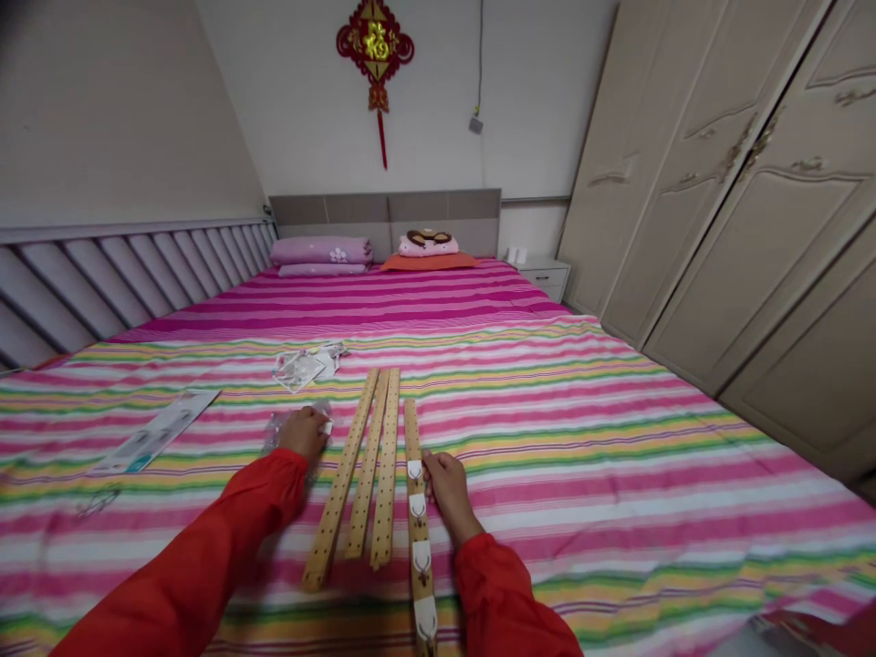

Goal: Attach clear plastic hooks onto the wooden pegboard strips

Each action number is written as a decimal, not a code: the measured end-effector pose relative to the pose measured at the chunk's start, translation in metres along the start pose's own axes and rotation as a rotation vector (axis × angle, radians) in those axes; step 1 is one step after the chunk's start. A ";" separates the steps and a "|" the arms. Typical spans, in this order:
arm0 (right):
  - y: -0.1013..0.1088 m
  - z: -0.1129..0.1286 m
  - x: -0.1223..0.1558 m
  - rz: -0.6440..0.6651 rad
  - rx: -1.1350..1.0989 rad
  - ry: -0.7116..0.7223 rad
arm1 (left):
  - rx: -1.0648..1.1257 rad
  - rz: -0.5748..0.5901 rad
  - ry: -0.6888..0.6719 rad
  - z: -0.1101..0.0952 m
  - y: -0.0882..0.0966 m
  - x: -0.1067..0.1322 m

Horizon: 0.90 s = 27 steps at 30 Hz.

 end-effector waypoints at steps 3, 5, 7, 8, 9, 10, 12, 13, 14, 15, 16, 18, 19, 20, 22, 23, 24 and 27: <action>0.000 0.000 0.000 0.008 -0.003 0.000 | 0.016 -0.021 -0.004 0.001 0.003 0.001; 0.000 0.001 0.001 0.010 -0.006 0.008 | 0.040 -0.051 -0.006 0.003 0.007 0.002; 0.000 0.001 0.001 0.011 -0.009 0.017 | 0.075 -0.090 -0.018 0.005 0.012 0.003; 0.000 0.001 0.001 0.010 -0.011 0.022 | 0.107 -0.113 -0.029 0.006 0.014 0.004; 0.001 0.002 0.001 0.009 -0.011 0.027 | 0.152 -0.140 -0.038 0.007 0.018 0.005; 0.001 0.002 0.002 0.010 -0.012 0.030 | 0.217 -0.174 -0.045 0.008 0.021 0.006; 0.001 0.002 0.002 0.014 -0.013 0.036 | 0.416 -0.256 -0.029 0.013 0.029 0.009; 0.001 0.002 0.002 0.016 -0.012 0.037 | 0.549 -0.294 0.004 0.016 0.031 0.011; 0.001 0.001 0.002 0.017 -0.011 0.037 | 0.703 -0.320 0.050 0.019 0.033 0.014; 0.001 0.001 0.002 0.015 -0.009 0.038 | 0.872 -0.334 0.104 0.021 0.033 0.017; 0.001 0.001 0.002 0.013 -0.008 0.041 | 1.045 -0.331 0.163 0.022 0.032 0.020; 0.001 0.001 0.002 0.009 -0.008 0.047 | 1.368 -0.280 0.278 0.018 0.026 0.029; 0.001 0.001 0.002 0.009 -0.010 0.053 | 1.504 -0.236 0.326 0.013 0.023 0.034; 0.001 0.002 0.003 0.009 -0.012 0.059 | 1.621 -0.186 0.373 0.006 0.019 0.039; 0.001 0.003 0.004 0.006 -0.015 0.069 | 1.811 -0.069 0.455 -0.011 0.011 0.049; 0.001 0.004 0.005 0.002 -0.021 0.074 | 1.885 -0.010 0.489 -0.020 0.007 0.054; 0.002 0.004 0.006 -0.004 -0.033 0.080 | 1.943 0.045 0.518 -0.030 0.003 0.059; 0.004 0.006 0.008 -0.026 -0.106 0.095 | 2.026 0.163 0.571 -0.058 -0.011 0.070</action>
Point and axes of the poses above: each hand's wrist, its own x-axis away from the middle knuckle, its own y-axis out of the back of the hand, z = x × y, the point moved 6 cm from there along -x, towards the middle knuckle, and after that the axes turned 12 degrees about x, right-handed, at the moved point
